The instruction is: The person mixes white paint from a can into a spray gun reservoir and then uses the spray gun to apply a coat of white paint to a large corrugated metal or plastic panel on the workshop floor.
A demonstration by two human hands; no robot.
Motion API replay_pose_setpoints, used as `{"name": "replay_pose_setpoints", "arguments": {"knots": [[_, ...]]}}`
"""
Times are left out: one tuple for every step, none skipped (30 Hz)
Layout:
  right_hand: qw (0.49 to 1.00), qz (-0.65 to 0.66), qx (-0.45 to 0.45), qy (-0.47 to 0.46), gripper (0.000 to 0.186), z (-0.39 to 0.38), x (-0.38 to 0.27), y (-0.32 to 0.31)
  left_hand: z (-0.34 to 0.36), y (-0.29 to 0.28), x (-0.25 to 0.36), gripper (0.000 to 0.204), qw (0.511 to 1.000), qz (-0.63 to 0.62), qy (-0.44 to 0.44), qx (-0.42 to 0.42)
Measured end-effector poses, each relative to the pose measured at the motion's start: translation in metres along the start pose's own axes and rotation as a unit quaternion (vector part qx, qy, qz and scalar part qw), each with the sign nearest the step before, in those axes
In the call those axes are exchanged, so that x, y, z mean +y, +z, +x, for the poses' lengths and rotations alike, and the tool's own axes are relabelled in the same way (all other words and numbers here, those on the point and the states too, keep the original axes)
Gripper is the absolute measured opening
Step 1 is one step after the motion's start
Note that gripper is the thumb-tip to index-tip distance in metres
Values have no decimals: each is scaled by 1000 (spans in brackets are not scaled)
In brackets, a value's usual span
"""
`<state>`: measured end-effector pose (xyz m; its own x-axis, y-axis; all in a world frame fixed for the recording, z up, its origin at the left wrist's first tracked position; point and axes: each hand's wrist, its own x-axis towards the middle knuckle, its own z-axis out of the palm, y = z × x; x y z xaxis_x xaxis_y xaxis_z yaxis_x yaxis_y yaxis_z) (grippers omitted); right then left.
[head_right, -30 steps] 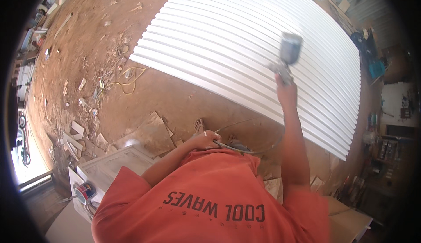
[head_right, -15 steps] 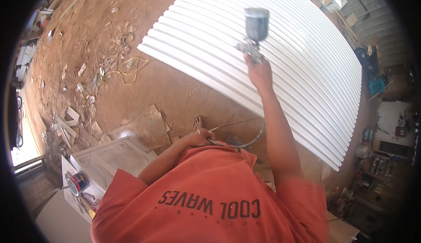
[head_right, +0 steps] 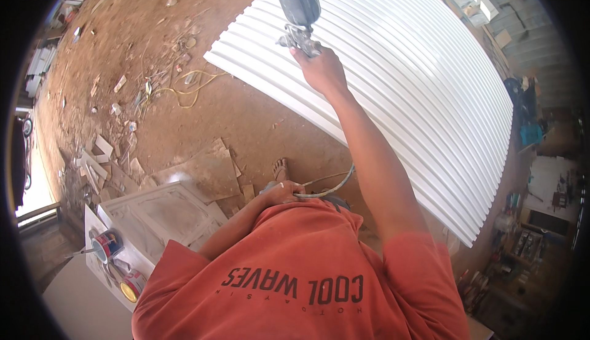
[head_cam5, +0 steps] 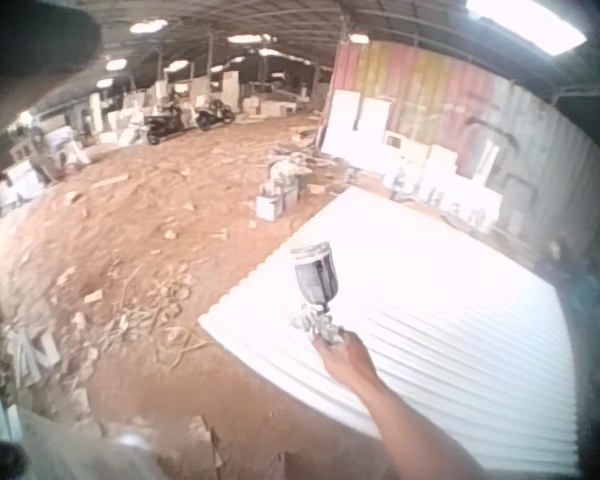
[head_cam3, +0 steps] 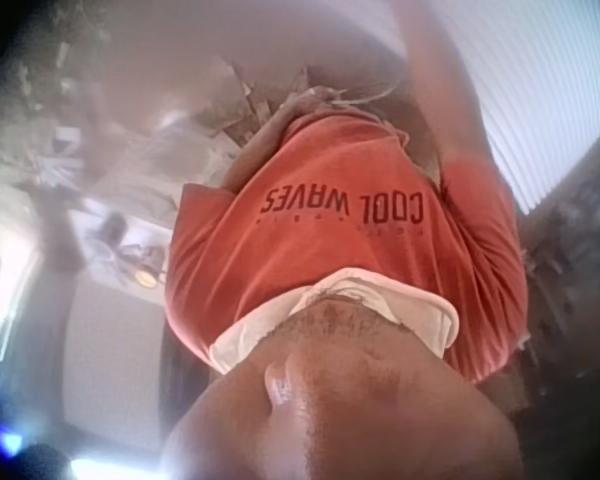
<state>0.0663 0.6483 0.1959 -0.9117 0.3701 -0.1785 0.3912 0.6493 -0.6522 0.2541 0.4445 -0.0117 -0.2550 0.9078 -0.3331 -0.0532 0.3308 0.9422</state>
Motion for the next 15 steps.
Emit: {"name": "replay_pose_setpoints", "arguments": {"knots": [[1000, -9, -5, 12, 55, -11, 5, -7, 1, 0, -1, 39, 1000, 0, -3, -4], [999, -17, -5, 27, 56, -22, 12, -17, 4, -1, 0, 38, 1000, 3, -3, -13], [999, -7, 6, 42, 57, -32, 24, -25, 6, -3, 4, 33, 1000, 12, 5, -13], [998, 4, 18, 59, 58, -42, 41, -31, 9, -4, 7, 29, 1000, 21, 13, -14], [996, 16, 35, 77, 59, -52, 60, -38, 12, -7, 11, 25, 999, 33, 22, -19], [992, 21, 59, 106, 59, -60, 86, -45, 17, -9, 14, 24, 998, 49, 11, -28], [987, 27, 84, 136, 59, -69, 118, -48, 21, -11, 16, 23, 997, 66, 0, -39], [979, 32, 110, 168, 59, -81, 147, -53, 26, -14, 17, 22, 995, 83, -9, -52], [973, 52, 138, 176, 57, -96, 173, -59, 31, -15, 13, 23, 994, 98, 2, -55], [966, 68, 168, 186, 55, -112, 196, -70, 39, -16, 6, 23, 992, 111, 16, -62], [957, 87, 197, 192, 53, -129, 212, -79, 46, -17, 2, 23, 990, 126, 29, -65], [940, 124, 228, 220, 47, -146, 221, -90, 50, -18, 10, 23, 990, 117, 16, -83], [920, 160, 259, 246, 43, -164, 228, -100, 53, -18, 17, 23, 989, 108, 2, -101], [897, 197, 291, 268, 41, -180, 234, -111, 58, -17, 26, 23, 988, 102, -11, -118], [876, 202, 322, 296, 42, -194, 246, -123, 64, -14, 29, 23, 986, 94, -8, -138]]}}
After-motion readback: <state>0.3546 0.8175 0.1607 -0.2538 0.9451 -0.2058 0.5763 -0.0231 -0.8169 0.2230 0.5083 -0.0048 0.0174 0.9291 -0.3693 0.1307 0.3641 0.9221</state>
